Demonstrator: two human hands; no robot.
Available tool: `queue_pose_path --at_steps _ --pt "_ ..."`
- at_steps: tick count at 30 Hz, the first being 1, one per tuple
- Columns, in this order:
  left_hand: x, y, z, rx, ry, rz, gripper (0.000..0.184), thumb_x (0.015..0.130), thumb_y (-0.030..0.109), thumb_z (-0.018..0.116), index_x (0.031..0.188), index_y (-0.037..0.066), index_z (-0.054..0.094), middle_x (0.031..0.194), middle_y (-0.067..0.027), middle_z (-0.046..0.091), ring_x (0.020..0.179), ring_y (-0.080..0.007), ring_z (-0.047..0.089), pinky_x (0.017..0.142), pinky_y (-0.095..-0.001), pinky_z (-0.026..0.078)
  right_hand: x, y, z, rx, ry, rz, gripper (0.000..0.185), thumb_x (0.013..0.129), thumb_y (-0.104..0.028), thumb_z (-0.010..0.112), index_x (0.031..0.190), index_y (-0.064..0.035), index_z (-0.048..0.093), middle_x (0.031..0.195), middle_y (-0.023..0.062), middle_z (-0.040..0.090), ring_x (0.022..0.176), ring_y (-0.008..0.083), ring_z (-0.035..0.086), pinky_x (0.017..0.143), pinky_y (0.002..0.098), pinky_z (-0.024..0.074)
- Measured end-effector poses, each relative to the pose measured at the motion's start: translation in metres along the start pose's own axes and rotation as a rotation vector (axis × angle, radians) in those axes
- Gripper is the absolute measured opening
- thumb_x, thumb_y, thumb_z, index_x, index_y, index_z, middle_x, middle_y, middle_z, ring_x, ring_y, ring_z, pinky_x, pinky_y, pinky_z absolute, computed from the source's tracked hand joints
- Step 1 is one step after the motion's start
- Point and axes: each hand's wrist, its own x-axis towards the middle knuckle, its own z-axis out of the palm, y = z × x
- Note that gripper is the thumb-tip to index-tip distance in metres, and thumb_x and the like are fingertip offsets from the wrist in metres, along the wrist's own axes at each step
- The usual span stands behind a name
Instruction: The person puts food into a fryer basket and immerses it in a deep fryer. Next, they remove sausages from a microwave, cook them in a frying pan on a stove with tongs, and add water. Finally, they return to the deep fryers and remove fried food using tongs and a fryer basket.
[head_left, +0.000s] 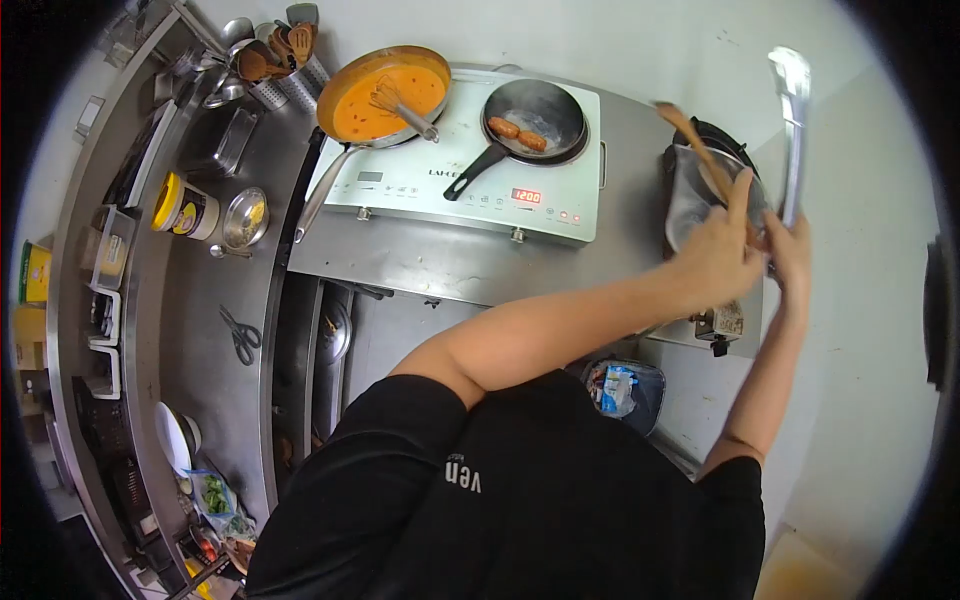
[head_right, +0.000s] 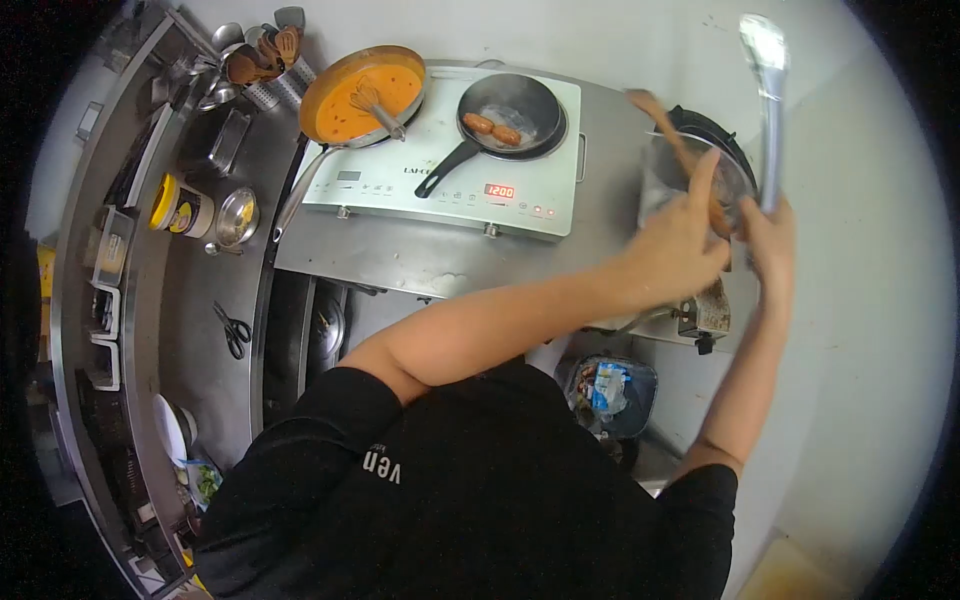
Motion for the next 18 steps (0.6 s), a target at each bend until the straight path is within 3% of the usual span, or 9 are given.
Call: queue_pose_path --at_steps 1,3,5,12,14,16,18 --pt "0.000 -0.006 -0.018 0.256 0.002 0.038 0.067 0.078 0.014 0.058 0.134 -0.006 0.027 0.093 -0.0277 0.056 0.090 -0.0455 0.056 0.082 -0.0504 0.045 0.011 0.004 0.025 0.144 -0.017 -0.060 0.022 0.082 -0.015 0.061 0.096 0.0001 0.053 0.067 0.0016 0.053 0.051 0.0104 0.051 0.044 0.0257 0.0432" --pt "0.012 -0.039 -0.041 0.413 0.110 0.035 0.032 0.079 0.013 0.055 0.104 -0.007 0.051 0.091 -0.0287 0.057 0.085 -0.0452 0.058 0.077 -0.0495 0.047 0.018 -0.020 0.071 0.191 -0.032 -0.060 0.023 0.080 -0.012 0.062 0.097 0.0001 0.053 0.065 0.0014 0.051 0.050 0.0101 0.051 0.046 0.0263 0.0452" --pt "0.019 -0.063 -0.072 0.509 0.202 0.102 0.018 0.081 0.012 0.056 0.089 -0.004 0.053 0.084 -0.0265 0.059 0.081 -0.0431 0.060 0.073 -0.0481 0.049 0.031 -0.023 0.111 0.178 -0.043 -0.126 0.021 0.079 -0.014 0.063 0.091 -0.0003 0.053 0.063 0.0020 0.051 0.050 0.0116 0.052 0.046 0.0272 0.0450" --pt "0.006 -0.086 -0.154 0.799 0.232 0.172 0.013 0.085 0.011 0.058 0.084 -0.002 0.055 0.079 -0.0231 0.059 0.075 -0.0375 0.061 0.067 -0.0458 0.049 0.042 -0.072 0.182 0.154 -0.102 -0.161 0.026 0.076 -0.018 0.063 0.090 0.0015 0.053 0.064 0.0087 0.055 0.050 0.0161 0.056 0.046 0.0309 0.0450" --pt "-0.001 -0.091 -0.172 0.806 0.317 0.217 0.012 0.086 0.012 0.058 0.086 0.000 0.056 0.082 -0.0191 0.060 0.076 -0.0354 0.061 0.066 -0.0442 0.049 0.053 -0.095 0.184 -0.105 -0.138 -0.154 0.033 0.076 -0.023 0.062 0.093 0.0043 0.054 0.072 0.0179 0.061 0.060 0.0279 0.063 0.056 0.0380 0.0493" --pt "-0.017 -0.083 -0.193 0.711 0.356 0.369 0.013 0.086 0.016 0.059 0.089 0.003 0.057 0.083 -0.0151 0.060 0.076 -0.0335 0.061 0.064 -0.0422 0.049 0.082 -0.091 0.199 -0.261 -0.098 -0.293 0.037 0.076 -0.025 0.060 0.097 0.0056 0.056 0.084 0.0259 0.063 0.078 0.0384 0.064 0.071 0.0441 0.0495" --pt "-0.044 -0.052 -0.207 0.683 0.331 0.279 0.013 0.085 0.015 0.062 0.091 0.004 0.058 0.084 -0.0137 0.060 0.077 -0.0325 0.060 0.064 -0.0399 0.048 0.085 -0.114 0.202 -0.375 -0.178 -0.299 0.036 0.076 -0.024 0.059 0.098 0.0047 0.058 0.093 0.0280 0.063 0.091 0.0413 0.062 0.080 0.0457 0.0477"
